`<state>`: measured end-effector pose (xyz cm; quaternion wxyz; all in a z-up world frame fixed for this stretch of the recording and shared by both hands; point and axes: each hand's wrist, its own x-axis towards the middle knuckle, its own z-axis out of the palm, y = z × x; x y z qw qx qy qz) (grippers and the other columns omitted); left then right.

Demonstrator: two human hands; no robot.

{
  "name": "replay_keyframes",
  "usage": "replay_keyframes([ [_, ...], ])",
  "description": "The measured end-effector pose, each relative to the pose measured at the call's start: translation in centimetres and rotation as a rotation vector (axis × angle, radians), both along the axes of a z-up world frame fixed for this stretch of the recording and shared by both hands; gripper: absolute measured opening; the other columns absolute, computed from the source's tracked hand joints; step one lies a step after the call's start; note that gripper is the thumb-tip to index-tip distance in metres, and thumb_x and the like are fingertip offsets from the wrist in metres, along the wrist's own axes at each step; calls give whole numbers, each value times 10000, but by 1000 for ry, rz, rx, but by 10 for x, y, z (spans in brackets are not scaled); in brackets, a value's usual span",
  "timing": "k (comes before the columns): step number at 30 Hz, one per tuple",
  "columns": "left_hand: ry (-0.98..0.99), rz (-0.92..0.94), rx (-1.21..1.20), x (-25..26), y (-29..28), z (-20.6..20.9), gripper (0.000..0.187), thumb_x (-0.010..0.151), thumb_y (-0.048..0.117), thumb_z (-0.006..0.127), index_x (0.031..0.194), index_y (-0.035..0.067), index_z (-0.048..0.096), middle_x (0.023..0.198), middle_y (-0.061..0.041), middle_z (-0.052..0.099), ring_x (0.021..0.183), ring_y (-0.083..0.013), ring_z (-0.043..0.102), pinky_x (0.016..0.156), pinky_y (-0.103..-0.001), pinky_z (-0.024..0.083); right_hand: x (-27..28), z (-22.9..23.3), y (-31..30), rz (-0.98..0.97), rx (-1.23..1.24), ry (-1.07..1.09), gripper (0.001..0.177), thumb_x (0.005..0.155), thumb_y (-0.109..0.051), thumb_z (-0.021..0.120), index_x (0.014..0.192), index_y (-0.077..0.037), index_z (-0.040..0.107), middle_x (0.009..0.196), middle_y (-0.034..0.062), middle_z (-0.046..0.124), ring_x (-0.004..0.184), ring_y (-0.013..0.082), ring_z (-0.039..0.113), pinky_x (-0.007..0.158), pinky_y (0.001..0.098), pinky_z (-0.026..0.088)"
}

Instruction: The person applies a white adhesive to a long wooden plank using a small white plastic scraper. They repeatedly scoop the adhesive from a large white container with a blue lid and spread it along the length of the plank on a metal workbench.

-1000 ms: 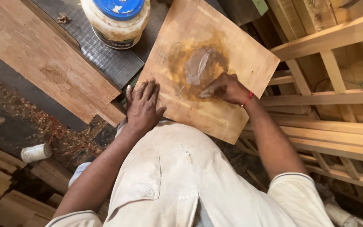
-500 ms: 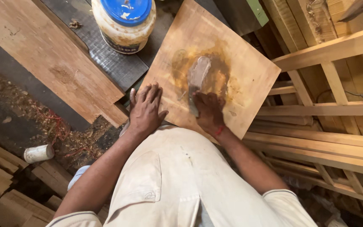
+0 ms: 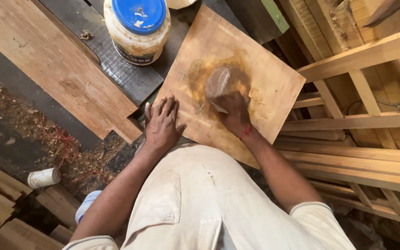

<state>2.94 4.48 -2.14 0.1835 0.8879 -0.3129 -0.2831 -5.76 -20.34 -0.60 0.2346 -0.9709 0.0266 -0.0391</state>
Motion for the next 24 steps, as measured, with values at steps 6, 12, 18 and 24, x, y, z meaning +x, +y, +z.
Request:
replay_keyframes([
  [6,-10,-4,11,-1,-2,3,860,820,418,768,1521,56,428,1617,-116,351,1492,-307,279,1203,-598,116,38,-48,-90,-205,-20,-39,139,925,-106,735,1000,-203,800,972,-22,774,966,217,604,880,420,414],
  [12,5,42,38,-2,-9,10,858,815,410,773,1519,68,421,1617,-100,351,1499,-286,271,1213,-593,115,-3,-44,-50,-49,-61,-21,248,803,-121,781,1040,-193,783,1072,-11,748,1046,240,622,893,452,390],
  [18,-8,77,52,-7,-12,13,869,793,418,786,1510,73,438,1610,-86,361,1500,-285,270,1210,-583,139,-1,-42,-71,-69,69,125,227,925,-211,763,1150,-236,783,1110,-20,737,1059,248,609,937,472,427],
  [24,-45,108,87,-12,-18,10,875,782,423,799,1508,81,449,1618,-77,375,1504,-273,283,1212,-588,151,-35,-63,-13,41,-403,287,672,808,-156,659,1477,-143,593,1555,87,490,1226,337,482,953,583,374],
])
